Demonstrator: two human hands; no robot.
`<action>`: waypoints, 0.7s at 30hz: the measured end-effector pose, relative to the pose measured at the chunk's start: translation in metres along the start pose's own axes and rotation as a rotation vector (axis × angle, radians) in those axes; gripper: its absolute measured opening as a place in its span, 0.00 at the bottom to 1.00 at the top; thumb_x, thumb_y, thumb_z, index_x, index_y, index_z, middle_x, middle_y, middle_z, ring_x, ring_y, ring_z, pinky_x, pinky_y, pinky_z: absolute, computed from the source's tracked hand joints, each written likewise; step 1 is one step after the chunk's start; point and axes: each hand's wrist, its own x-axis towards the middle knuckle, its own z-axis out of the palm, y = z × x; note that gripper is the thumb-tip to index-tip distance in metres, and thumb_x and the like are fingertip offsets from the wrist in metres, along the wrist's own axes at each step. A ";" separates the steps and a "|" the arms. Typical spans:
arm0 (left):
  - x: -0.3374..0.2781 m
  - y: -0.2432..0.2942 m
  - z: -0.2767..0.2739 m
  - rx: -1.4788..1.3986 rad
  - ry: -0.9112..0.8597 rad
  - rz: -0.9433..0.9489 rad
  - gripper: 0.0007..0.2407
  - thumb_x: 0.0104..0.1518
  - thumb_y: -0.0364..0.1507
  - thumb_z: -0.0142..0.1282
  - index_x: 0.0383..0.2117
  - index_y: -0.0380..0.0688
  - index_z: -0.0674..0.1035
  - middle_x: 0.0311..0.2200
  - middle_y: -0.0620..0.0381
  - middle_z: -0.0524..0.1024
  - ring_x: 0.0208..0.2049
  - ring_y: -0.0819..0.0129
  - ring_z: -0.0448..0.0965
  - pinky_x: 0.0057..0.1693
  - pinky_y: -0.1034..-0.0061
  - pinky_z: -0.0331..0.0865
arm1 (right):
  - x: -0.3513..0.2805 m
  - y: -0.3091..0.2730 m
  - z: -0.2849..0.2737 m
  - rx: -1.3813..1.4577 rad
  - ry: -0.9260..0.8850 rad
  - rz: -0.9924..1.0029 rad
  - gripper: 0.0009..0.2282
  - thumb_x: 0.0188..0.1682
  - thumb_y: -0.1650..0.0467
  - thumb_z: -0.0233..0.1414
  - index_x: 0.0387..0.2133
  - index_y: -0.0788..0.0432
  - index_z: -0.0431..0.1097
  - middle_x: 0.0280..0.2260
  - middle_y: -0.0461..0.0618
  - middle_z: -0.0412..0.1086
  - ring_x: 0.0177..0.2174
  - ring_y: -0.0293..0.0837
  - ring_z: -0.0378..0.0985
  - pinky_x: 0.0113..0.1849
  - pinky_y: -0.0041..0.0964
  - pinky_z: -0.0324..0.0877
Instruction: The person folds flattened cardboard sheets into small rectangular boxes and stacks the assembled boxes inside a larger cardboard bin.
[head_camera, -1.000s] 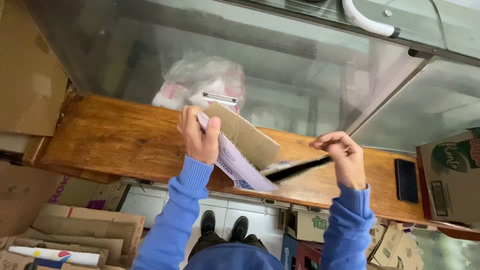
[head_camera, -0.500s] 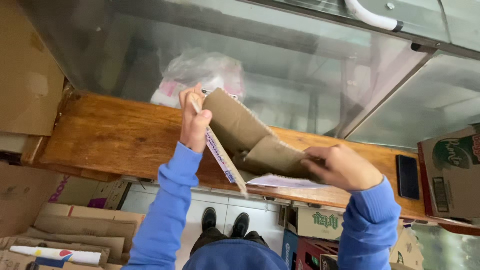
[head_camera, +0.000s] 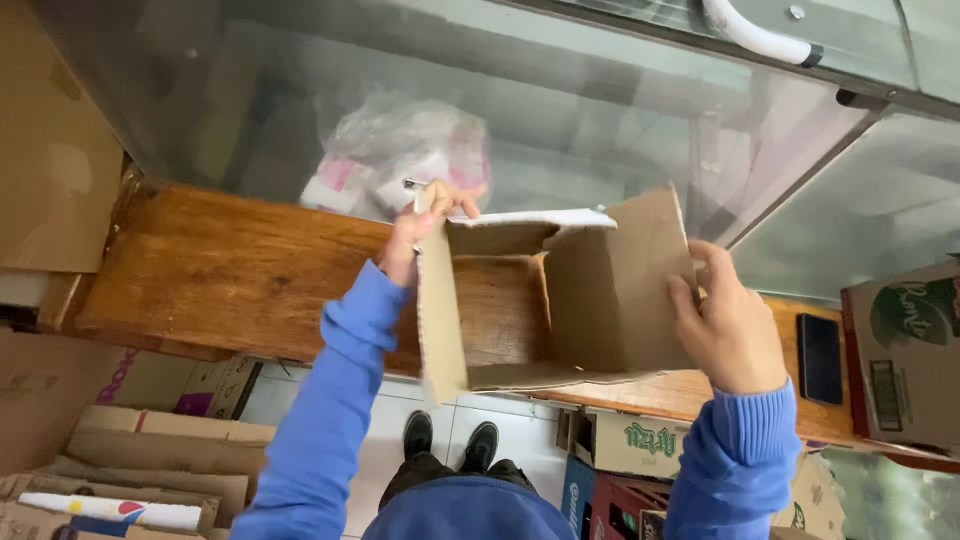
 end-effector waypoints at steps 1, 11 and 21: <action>0.003 -0.010 0.000 0.026 0.033 -0.005 0.17 0.64 0.49 0.60 0.37 0.58 0.66 0.48 0.41 0.89 0.86 0.22 0.72 0.86 0.39 0.59 | -0.006 -0.004 -0.002 -0.114 0.058 -0.125 0.30 0.68 0.60 0.57 0.82 0.55 0.64 0.71 0.64 0.79 0.61 0.75 0.86 0.51 0.76 0.80; 0.016 -0.022 0.027 -0.060 0.051 -0.049 0.18 0.63 0.51 0.56 0.37 0.56 0.66 0.27 0.53 0.79 0.75 0.28 0.86 0.79 0.48 0.65 | -0.049 -0.060 0.054 -0.527 0.009 -0.953 0.71 0.51 0.24 0.63 0.95 0.59 0.43 0.94 0.59 0.39 0.90 0.71 0.32 0.83 0.75 0.34; 0.031 -0.062 0.007 0.060 0.069 0.014 0.13 0.75 0.42 0.55 0.40 0.49 0.70 0.37 0.44 0.83 0.73 0.20 0.85 0.82 0.41 0.66 | 0.007 -0.021 0.151 -0.428 -0.180 -0.517 0.56 0.60 0.26 0.49 0.92 0.46 0.53 0.89 0.56 0.52 0.87 0.65 0.52 0.81 0.85 0.47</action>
